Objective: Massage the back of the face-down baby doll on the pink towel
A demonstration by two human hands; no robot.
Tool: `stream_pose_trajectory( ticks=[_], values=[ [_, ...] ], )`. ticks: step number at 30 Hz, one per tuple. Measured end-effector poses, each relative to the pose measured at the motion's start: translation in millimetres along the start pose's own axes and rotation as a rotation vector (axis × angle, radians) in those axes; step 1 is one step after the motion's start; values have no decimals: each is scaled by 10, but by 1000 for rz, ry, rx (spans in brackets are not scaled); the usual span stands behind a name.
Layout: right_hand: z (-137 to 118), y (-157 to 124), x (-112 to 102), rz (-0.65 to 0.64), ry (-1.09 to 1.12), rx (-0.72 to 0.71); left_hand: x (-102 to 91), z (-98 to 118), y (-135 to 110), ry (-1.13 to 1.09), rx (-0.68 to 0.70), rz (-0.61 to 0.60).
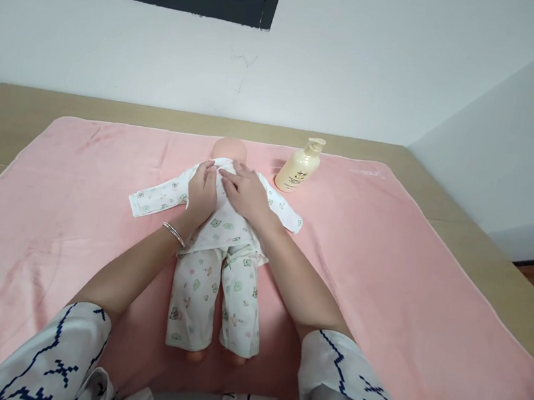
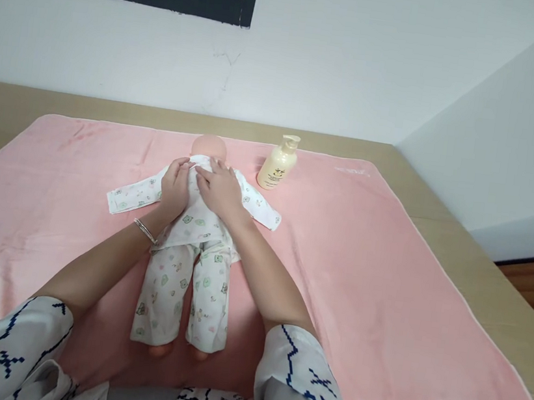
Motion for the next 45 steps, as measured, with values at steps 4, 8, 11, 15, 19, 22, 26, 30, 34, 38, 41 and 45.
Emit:
stream_pose_trajectory(
  ticks=[4, 8, 11, 15, 19, 22, 26, 30, 34, 38, 41, 45],
  values=[
    [-201, -129, 57, 64, -137, 167, 12, -5, -3, 24, 8, -2],
    [-340, -204, 61, 23, -189, 29, 10, -34, 32, 25, 20, -33],
    [-108, -121, 15, -3, -55, -47, 20, -70, 71, 157, 114, -94],
    [260, -32, -1, 80, 113, 148, 39, -82, 42, 327, 205, -98],
    [328, -36, 23, 104, 81, 176, 35, -57, -27, 502, 220, -23],
    [205, -59, 7, 6, 25, 149, 27, -76, 19, 590, 249, -67],
    [-96, -129, -59, -68, -74, 178, 4, -130, 144, 573, 240, -158],
    [-137, -132, -99, -78, -80, 182, -6, -52, 55, 685, 212, -157],
    [176, -33, -40, -68, 79, 142, -24, 160, -173, 954, 257, -183],
    [130, -52, 35, -47, -15, 167, -85, 245, -93, 1057, 271, -271],
    [-144, -140, 28, -35, -114, 185, -119, 160, 139, 979, 211, -355],
    [-175, -129, -14, -43, -55, 185, -97, 106, 168, 979, 191, -333]
  ],
)
Point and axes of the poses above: each hand's wrist, its own y-axis towards the middle knuckle, its own x-axis out of the palm, z = x × y, the point moved 1 cm from there along y, towards the middle knuckle, and after that the axes turned 9 degrees about -x, right-handed, at the moved point
